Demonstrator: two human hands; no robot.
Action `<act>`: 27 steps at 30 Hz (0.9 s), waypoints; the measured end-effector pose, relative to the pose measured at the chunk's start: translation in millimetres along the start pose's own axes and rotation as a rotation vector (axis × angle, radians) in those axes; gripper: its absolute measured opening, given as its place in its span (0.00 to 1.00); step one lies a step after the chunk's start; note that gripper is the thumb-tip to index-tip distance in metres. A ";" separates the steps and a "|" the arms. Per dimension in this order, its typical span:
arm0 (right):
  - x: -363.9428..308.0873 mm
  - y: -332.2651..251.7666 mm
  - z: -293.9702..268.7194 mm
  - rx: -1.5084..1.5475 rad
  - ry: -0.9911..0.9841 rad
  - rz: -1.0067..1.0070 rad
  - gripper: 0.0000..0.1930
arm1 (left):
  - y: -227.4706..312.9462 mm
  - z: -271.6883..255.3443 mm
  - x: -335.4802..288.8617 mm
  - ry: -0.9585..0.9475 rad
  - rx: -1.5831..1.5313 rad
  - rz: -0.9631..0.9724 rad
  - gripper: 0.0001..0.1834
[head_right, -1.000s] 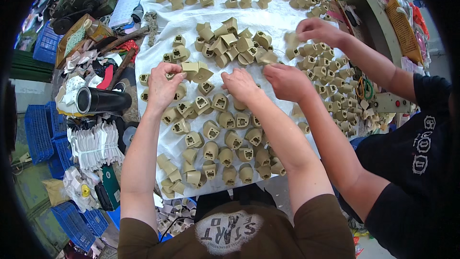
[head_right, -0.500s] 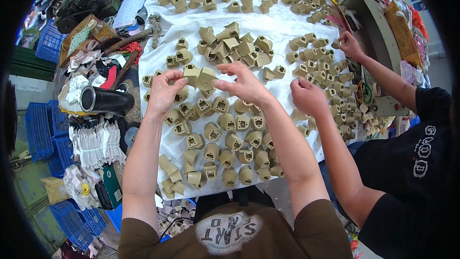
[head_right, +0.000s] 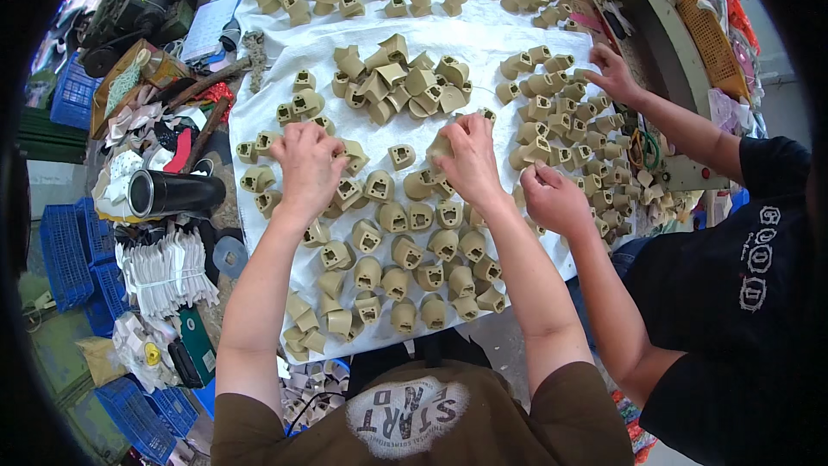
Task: The recorder and an assistant are sorting and arranging numerous tan plastic/composite shoe heel components on a table.
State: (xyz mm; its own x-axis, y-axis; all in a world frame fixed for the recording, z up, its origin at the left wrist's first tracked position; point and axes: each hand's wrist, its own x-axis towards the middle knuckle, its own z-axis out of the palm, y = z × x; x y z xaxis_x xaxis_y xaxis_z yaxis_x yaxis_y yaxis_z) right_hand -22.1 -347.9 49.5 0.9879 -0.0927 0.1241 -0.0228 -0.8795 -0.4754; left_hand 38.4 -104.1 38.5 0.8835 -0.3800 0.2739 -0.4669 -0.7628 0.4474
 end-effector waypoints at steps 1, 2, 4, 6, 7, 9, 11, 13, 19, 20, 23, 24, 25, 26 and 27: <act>-2.4 6.0 4.1 -0.051 0.011 -0.031 0.23 | -0.4 6.4 1.4 -0.024 0.092 0.052 0.09; -4.6 11.3 8.5 -0.103 0.021 -0.061 0.23 | -0.5 12.6 2.9 -0.047 0.184 0.105 0.08; -8.6 19.6 18.7 -0.133 0.070 -0.093 0.21 | 0.3 23.5 4.7 -0.021 0.192 0.150 0.03; -14.8 27.7 23.3 -0.228 0.011 -0.141 0.20 | 0.1 31.6 5.5 -0.130 0.229 0.154 0.03; -16.4 26.4 19.6 -0.239 -0.007 -0.162 0.17 | 0.1 33.2 4.7 -0.132 0.227 0.157 0.03; -16.4 25.0 12.1 -0.253 -0.062 -0.177 0.15 | -0.1 35.2 1.4 -0.111 0.150 0.172 0.04; -14.5 20.9 4.9 -0.265 -0.115 -0.196 0.13 | -2.8 34.4 -0.1 -0.120 0.154 0.175 0.04; -11.7 15.1 -0.1 -0.468 -0.337 -0.141 0.11 | -3.2 34.7 -0.8 -0.128 0.159 0.177 0.04; 3.4 -3.3 -9.9 -0.112 -0.126 -0.065 0.13 | 4.7 18.9 13.6 -0.102 -0.033 0.057 0.07; 11.6 -5.0 -5.7 -0.112 -0.126 -0.067 0.13 | 4.5 18.1 21.1 -0.020 -0.021 0.042 0.10; 53.8 -6.6 15.5 0.219 -0.069 0.174 0.20 | 5.5 30.5 43.6 0.070 0.061 -0.013 0.19; 68.8 -6.2 21.1 0.256 -0.121 0.271 0.23 | 8.0 36.8 51.2 0.075 0.129 -0.051 0.23; 82.7 -5.9 29.0 0.295 -0.175 0.368 0.27 | 9.3 43.9 57.8 0.037 0.152 -0.094 0.27; 92.9 -3.7 36.2 0.290 -0.171 0.367 0.27 | 13.5 50.5 64.6 0.041 0.148 -0.093 0.27; 101.7 -1.5 44.2 0.270 -0.148 0.373 0.29 | 17.9 56.8 71.2 0.053 0.165 -0.112 0.26</act>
State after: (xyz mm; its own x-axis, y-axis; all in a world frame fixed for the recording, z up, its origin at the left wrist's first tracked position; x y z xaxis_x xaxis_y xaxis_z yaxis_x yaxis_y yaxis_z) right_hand 85.2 -335.4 24.3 0.9317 -0.2941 -0.2133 -0.3581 -0.6445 -0.6755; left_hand 95.2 -174.6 17.7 0.9241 -0.2632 0.2772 -0.3494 -0.8758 0.3331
